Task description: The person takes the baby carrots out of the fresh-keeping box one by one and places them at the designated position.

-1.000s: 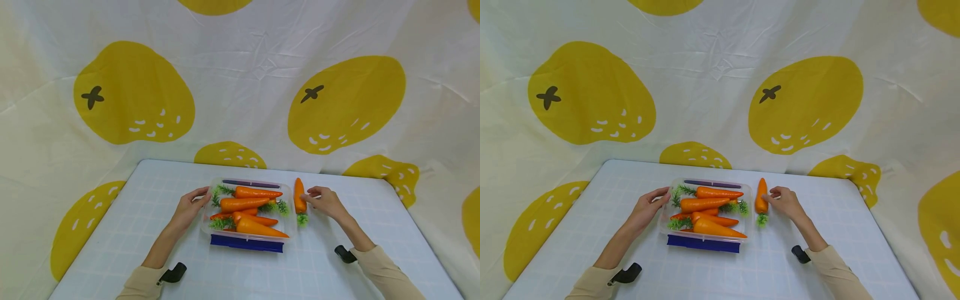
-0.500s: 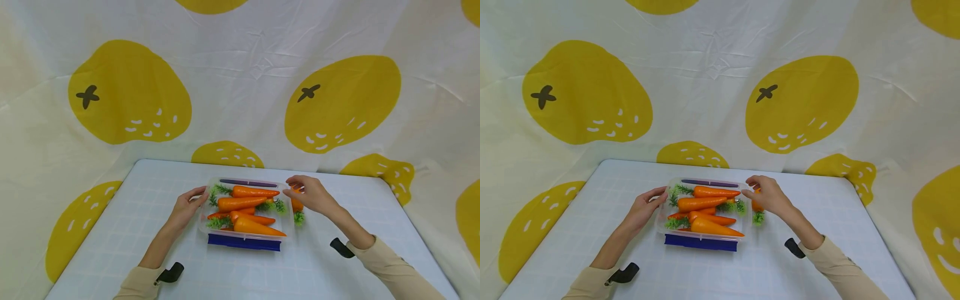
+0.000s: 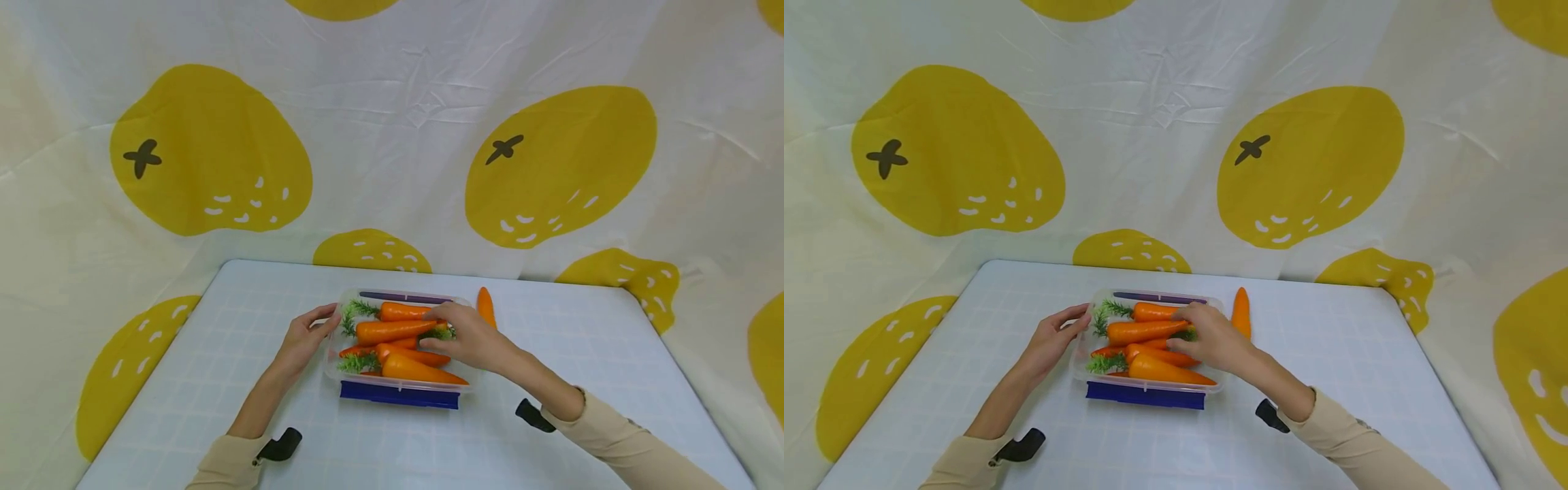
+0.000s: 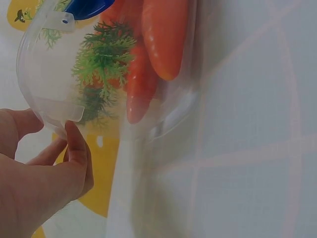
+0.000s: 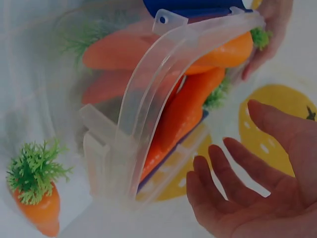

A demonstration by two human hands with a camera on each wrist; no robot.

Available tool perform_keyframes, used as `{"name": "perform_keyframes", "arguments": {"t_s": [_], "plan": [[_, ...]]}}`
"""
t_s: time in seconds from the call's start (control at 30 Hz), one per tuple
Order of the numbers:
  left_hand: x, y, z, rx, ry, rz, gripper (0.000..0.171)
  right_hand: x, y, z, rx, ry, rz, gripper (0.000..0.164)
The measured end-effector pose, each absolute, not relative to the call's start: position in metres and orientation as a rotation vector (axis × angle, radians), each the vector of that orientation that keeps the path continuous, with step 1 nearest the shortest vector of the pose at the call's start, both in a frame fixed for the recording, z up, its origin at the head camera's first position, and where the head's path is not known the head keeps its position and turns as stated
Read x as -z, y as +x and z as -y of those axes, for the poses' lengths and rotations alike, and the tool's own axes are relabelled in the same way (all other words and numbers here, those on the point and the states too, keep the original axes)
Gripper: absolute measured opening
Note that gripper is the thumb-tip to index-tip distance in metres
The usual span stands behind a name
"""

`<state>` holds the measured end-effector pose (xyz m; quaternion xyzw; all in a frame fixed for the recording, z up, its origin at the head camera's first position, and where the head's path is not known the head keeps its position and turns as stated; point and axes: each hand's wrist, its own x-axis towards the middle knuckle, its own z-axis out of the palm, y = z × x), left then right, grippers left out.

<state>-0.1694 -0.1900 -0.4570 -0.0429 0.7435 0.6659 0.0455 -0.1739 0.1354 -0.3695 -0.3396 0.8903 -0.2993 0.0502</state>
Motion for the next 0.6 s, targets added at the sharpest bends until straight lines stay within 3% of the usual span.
{"name": "perform_keyframes", "arguments": {"t_s": [0.6], "plan": [[0.459,-0.169,0.191,-2.034,-0.090,-2.275,0.052,0.385,-0.160,-0.107,0.916,-1.191,-2.493,0.042]]}}
